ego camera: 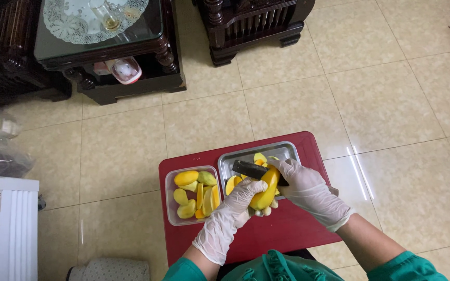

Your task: Peeling and slicing mangoes with a knife and placing them into a tray

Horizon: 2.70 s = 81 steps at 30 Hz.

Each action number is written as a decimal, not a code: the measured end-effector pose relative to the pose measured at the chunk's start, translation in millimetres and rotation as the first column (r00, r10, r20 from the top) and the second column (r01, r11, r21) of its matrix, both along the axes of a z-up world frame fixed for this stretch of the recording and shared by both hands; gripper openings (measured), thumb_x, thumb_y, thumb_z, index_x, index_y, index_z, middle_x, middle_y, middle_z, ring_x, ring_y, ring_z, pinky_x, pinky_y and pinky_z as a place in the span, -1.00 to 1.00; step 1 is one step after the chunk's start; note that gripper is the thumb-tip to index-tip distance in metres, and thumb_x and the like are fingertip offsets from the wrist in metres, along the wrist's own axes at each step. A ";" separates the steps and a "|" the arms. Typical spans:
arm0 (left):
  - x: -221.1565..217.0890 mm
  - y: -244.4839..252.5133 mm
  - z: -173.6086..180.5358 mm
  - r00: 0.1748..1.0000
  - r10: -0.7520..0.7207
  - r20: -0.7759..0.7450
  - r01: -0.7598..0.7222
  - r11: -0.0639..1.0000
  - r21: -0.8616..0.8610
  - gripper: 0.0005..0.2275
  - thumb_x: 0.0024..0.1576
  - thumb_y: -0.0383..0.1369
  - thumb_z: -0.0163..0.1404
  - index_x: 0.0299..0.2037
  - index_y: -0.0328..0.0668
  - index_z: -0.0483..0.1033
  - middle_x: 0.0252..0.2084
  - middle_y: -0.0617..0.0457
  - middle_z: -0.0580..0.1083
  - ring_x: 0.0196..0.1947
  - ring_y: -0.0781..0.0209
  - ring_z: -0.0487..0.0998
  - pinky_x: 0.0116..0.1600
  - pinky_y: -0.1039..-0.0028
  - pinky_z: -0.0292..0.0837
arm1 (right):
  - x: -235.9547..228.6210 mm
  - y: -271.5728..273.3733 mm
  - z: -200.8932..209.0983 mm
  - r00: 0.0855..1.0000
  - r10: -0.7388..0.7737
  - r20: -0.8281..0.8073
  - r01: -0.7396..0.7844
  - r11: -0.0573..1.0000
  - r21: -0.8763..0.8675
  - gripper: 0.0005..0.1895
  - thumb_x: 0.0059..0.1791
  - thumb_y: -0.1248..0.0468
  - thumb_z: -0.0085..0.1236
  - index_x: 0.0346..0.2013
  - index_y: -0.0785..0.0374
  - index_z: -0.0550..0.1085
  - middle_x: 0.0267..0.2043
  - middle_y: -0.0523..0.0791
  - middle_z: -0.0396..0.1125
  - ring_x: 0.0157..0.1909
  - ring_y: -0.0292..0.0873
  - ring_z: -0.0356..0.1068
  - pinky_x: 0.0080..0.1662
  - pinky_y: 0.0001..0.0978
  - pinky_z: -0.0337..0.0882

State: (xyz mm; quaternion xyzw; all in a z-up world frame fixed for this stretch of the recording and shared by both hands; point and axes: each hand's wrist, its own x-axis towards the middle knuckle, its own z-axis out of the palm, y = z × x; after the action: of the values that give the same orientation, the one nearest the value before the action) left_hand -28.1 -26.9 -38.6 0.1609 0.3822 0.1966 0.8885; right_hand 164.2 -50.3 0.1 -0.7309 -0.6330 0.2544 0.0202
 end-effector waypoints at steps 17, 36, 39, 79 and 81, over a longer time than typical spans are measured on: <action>-48.6 4.8 -87.9 0.970 0.243 0.029 -0.231 0.948 -0.217 -0.65 0.11 -0.48 0.20 0.12 -0.20 0.48 -0.15 -0.48 0.59 -0.32 -0.34 0.69 -0.41 0.13 0.66 | 31.9 -11.5 33.9 0.848 -0.500 -0.176 0.452 0.855 -0.252 -0.12 -0.12 0.12 0.33 0.45 -0.54 0.23 0.16 -0.06 0.46 0.20 0.12 0.46 0.17 -0.02 0.49; 69.3 34.2 -296.0 0.724 0.330 -0.606 -0.464 0.883 -0.074 -0.63 -0.09 -0.38 0.34 -0.05 0.03 0.62 -0.23 -0.05 0.54 -0.32 -0.04 0.57 -0.50 0.19 0.50 | 88.5 -78.4 -28.2 0.605 -0.717 -0.347 0.572 0.694 -0.438 -0.34 -0.08 0.30 0.25 0.32 -0.23 0.52 -0.06 -0.18 0.52 -0.07 -0.22 0.42 0.01 -0.43 0.38; 81.5 43.9 -338.5 0.591 0.191 -0.783 -0.308 0.951 0.000 -0.39 -0.19 -0.13 0.40 0.10 -0.12 0.57 -0.02 -0.03 0.62 -0.08 0.03 0.67 0.03 0.27 0.59 | 82.8 -74.0 -15.0 0.623 -0.741 -0.251 0.579 0.653 -0.488 -0.34 -0.09 0.22 0.27 0.32 -0.30 0.50 -0.07 -0.17 0.52 -0.07 -0.18 0.44 0.05 -0.40 0.36; -175.1 0.2 -271.3 0.415 0.672 -0.613 -0.794 0.597 0.117 -0.54 -0.09 -0.60 0.17 -0.02 0.22 0.54 0.07 -0.13 0.48 -0.02 -0.39 0.52 -0.22 -0.44 0.49 | 16.7 32.8 -125.1 0.566 -0.655 -0.500 0.386 0.747 -0.541 -0.34 0.02 0.09 0.17 0.44 -0.04 0.31 -0.28 0.11 0.45 -0.37 0.02 0.59 -0.48 -0.30 0.47; -178.0 -2.3 -274.9 0.409 0.656 -0.634 -0.789 0.604 0.116 -0.52 -0.08 -0.62 0.18 -0.02 0.27 0.60 0.06 -0.13 0.48 -0.07 -0.40 0.54 -0.25 -0.39 0.55 | 13.9 41.0 -136.4 0.518 -0.676 -0.524 0.399 0.733 -0.552 -0.30 0.05 0.20 0.11 0.48 0.28 0.20 -0.40 0.21 0.43 -0.44 0.13 0.57 -0.57 -0.27 0.44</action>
State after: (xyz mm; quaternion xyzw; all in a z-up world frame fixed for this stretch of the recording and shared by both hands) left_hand -206.0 -29.2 -313.5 -0.0569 0.6994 0.4575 0.5462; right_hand 178.0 -9.2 -136.3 -0.7302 -0.2536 0.6018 0.2008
